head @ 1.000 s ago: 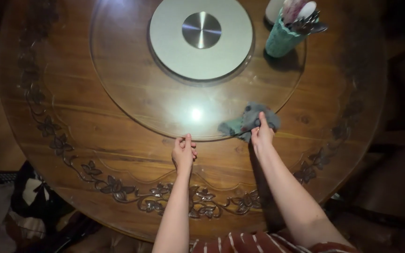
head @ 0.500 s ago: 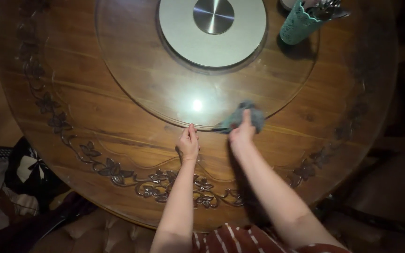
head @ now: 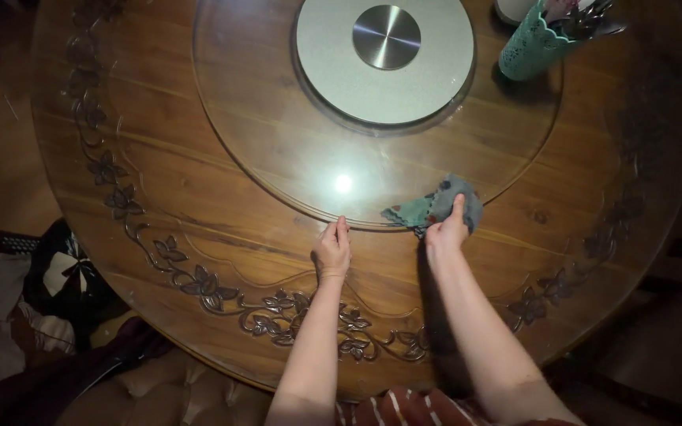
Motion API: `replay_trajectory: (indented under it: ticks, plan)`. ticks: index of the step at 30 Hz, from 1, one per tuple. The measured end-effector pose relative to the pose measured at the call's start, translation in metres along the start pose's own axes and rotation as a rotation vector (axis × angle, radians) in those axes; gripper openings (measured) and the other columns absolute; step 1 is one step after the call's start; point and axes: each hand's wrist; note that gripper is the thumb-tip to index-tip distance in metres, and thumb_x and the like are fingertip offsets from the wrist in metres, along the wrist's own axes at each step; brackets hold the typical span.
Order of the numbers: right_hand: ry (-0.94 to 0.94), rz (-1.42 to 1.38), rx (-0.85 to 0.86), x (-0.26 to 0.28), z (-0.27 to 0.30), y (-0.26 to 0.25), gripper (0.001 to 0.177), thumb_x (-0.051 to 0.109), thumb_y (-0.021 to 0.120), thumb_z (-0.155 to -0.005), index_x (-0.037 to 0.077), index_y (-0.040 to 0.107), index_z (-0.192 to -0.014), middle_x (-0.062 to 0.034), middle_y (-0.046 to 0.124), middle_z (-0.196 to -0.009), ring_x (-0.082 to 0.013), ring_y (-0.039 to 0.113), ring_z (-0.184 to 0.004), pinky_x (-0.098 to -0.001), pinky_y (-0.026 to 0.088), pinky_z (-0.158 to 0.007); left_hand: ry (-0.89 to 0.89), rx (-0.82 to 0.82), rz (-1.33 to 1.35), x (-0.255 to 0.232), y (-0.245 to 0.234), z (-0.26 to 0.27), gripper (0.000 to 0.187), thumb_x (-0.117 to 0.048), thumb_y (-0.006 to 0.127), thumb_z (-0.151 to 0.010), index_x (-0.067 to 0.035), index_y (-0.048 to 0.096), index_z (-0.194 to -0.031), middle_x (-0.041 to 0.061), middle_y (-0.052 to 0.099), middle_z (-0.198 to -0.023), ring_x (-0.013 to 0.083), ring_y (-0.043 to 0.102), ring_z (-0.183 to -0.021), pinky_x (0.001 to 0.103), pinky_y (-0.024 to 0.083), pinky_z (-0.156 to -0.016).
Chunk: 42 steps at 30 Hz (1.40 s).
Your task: Clean the circular glass tabletop with a cloth.
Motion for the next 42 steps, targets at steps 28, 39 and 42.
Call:
replay_trajectory:
  ticks: [28, 39, 42]
  plan:
    - [0.102, 0.104, 0.206, -0.006, -0.008, -0.015, 0.055, 0.02, 0.085, -0.079, 0.014, 0.063, -0.129, -0.0052, 0.072, -0.121, -0.0236, 0.073, -0.101, -0.0419, 0.063, -0.076, -0.038, 0.04, 0.045, -0.005, -0.003, 0.001, 0.042, -0.037, 0.053, -0.105, -0.006, 0.07, -0.082, 0.005, 0.064, -0.059, 0.0157, 0.059, -0.041, 0.033, 0.046, -0.044]
    - [-0.08, 0.026, 0.15, -0.051, 0.032, -0.006, 0.05, 0.016, 0.085, -0.083, 0.011, 0.063, -0.128, -0.0028, 0.072, -0.124, -0.0181, 0.073, -0.103, -0.0355, 0.064, -0.088, 0.072, -0.022, -0.101, 0.005, 0.006, -0.002, 0.045, -0.04, 0.052, -0.105, -0.009, 0.072, -0.079, 0.008, 0.07, -0.069, 0.0252, 0.07, -0.067, 0.037, 0.053, -0.062]
    - [0.067, 0.146, 0.138, -0.017, 0.026, -0.008, 0.052, 0.015, 0.085, -0.082, 0.009, 0.063, -0.129, -0.0066, 0.072, -0.124, -0.0215, 0.073, -0.104, -0.0382, 0.063, -0.087, 0.052, 0.006, -0.08, 0.003, 0.002, 0.001, 0.044, -0.04, 0.052, -0.104, -0.009, 0.072, -0.079, 0.008, 0.071, -0.071, 0.0257, 0.07, -0.067, 0.038, 0.053, -0.062]
Point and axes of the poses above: each hand's wrist, its own z-axis away from the middle knuckle, its own y-axis out of the palm, x = y × z
